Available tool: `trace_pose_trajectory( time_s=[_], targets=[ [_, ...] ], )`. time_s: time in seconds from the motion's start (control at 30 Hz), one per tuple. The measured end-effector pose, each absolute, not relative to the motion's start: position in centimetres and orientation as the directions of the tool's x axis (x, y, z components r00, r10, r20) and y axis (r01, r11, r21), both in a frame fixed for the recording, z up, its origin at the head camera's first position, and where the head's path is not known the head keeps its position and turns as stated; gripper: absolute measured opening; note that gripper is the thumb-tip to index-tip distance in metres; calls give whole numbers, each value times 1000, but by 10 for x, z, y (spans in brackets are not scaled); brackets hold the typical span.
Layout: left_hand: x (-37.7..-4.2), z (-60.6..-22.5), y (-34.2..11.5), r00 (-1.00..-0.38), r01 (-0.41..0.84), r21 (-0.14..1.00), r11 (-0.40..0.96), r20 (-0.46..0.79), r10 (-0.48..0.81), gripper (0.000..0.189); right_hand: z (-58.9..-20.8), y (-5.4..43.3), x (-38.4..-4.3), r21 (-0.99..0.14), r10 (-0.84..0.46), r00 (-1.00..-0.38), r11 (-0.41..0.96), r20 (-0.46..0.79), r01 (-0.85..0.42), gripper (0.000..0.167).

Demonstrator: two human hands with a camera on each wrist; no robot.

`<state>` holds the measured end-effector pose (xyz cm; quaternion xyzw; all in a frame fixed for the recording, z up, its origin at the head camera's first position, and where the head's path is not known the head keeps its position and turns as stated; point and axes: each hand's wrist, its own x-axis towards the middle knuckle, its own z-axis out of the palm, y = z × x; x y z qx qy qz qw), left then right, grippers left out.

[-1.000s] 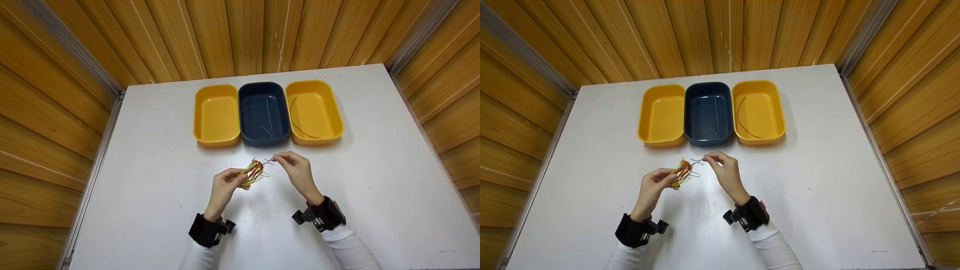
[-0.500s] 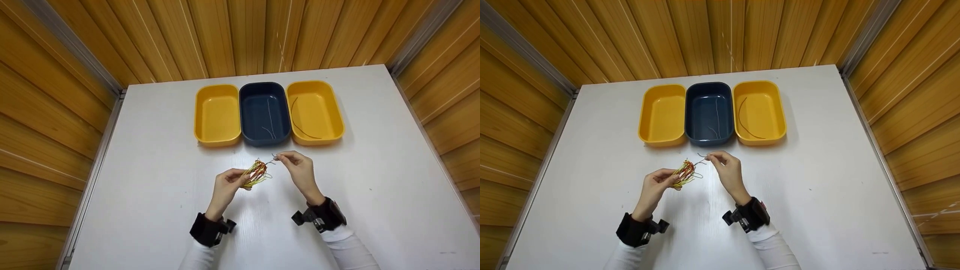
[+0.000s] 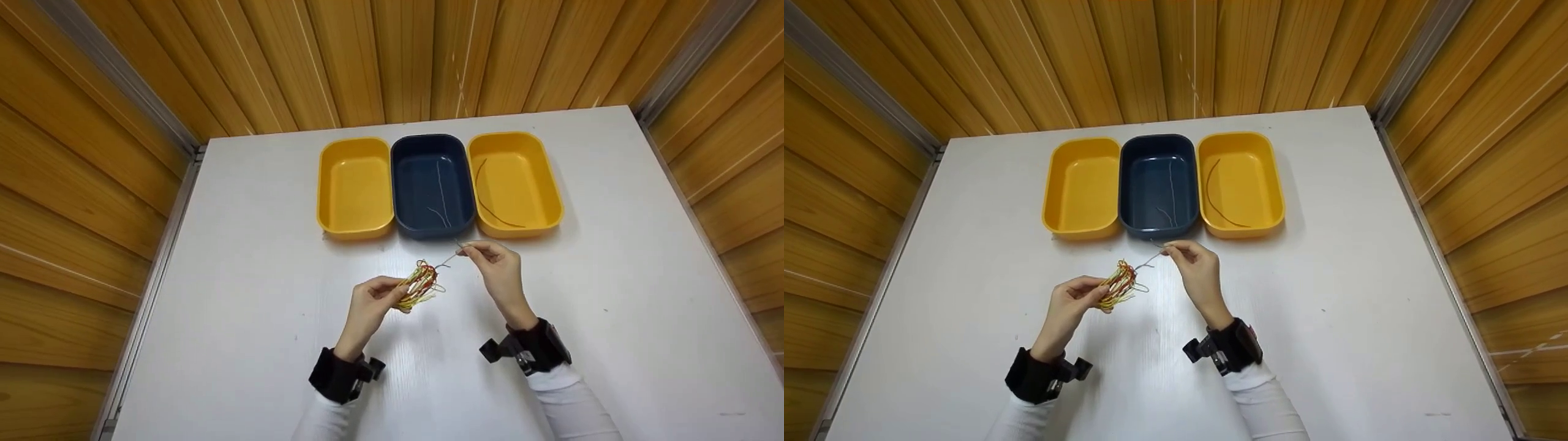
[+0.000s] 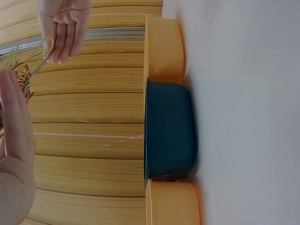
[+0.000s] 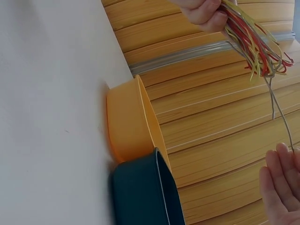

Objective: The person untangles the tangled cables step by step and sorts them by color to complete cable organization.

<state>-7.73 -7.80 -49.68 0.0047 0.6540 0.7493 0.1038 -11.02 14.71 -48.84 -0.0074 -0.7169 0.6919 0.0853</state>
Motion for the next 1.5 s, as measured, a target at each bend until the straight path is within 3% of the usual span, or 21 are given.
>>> trace_pose_trajectory(
  time_s=[0.6,0.7,1.1,1.5],
  targets=[
    [-77,-495,-78,-956,-202,964,-171,-156,247,34,-490,152,-111,-998,171,-984,-23,59,-63,18],
    [-75,-497,-84,-958,-193,966,-172,-147,246,36,-489,161,-115,-994,232,-972,-84,48,-69,13],
    [-75,-497,-89,-960,-193,975,-110,-165,224,30,-485,195,-127,-987,361,-932,-135,31,-85,31],
    [-74,-491,-95,-963,-155,985,-76,-134,232,30,-478,209,-131,-982,424,-905,-159,26,-103,31]
  ],
)
